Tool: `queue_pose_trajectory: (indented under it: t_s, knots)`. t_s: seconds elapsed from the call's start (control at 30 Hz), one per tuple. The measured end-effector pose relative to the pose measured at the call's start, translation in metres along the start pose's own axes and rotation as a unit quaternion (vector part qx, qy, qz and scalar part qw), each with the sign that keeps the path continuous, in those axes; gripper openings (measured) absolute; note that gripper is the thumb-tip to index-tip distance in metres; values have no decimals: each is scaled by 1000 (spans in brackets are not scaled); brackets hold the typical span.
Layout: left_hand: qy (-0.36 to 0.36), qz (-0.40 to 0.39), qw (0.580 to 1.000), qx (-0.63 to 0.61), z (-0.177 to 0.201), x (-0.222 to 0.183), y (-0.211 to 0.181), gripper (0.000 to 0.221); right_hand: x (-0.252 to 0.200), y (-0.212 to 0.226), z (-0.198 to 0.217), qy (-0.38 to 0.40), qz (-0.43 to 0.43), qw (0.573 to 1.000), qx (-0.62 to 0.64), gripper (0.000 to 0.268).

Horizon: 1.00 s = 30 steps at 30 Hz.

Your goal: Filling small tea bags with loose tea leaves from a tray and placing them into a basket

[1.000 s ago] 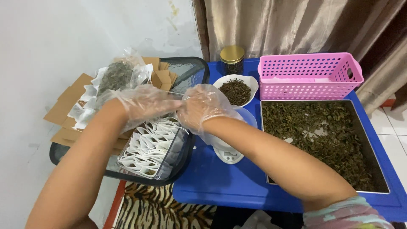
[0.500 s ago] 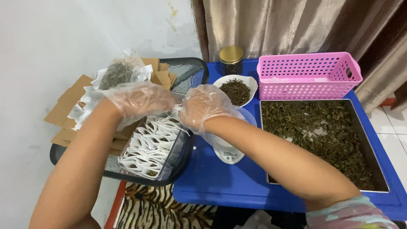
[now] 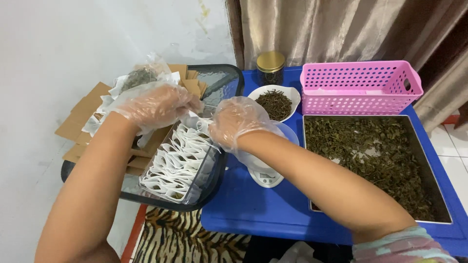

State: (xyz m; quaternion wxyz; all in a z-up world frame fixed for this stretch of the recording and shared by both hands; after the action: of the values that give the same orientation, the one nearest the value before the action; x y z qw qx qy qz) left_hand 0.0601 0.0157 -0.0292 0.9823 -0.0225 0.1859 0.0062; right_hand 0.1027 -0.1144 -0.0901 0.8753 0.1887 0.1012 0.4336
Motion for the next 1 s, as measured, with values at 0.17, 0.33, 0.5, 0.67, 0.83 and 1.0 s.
queue_pose_trajectory:
  t_s: [0.17,0.33,0.5,0.67,0.83,1.0]
  knots:
    - [-18,-17,999,29,-10,20,16,26,-5,4,4,9,-11,1000,-28,66]
    - [26,-4,996,80,-11,0,-7,27,-9,4,7,4,-26,1000,-8,68]
    - [44,-2,993,106,-2,-11,-31,28,2,2,-3,14,-15,1000,13,70]
    - [67,-5,987,145,4,-16,-53,32,-7,3,7,-9,-20,1000,-16,64]
    - [96,25,991,94,-6,-4,-29,48,-20,3,18,-2,-24,999,32,60]
    - [102,30,990,-90,-16,-5,-32,84,-24,-9,19,-41,-7,997,64,50]
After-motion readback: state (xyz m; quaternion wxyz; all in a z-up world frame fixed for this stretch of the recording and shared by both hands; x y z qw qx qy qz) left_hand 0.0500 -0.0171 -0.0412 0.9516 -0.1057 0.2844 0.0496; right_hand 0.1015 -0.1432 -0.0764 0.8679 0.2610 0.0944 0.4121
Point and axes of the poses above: each hand's wrist, its own x-axis towards the middle knuckle, its own z-axis out of the back of the hand, y = z × x, the point moved 5 cm from there along x, towards the middle knuckle, and after that the axes turned 4 degrees about x, right-handed, at the moved point
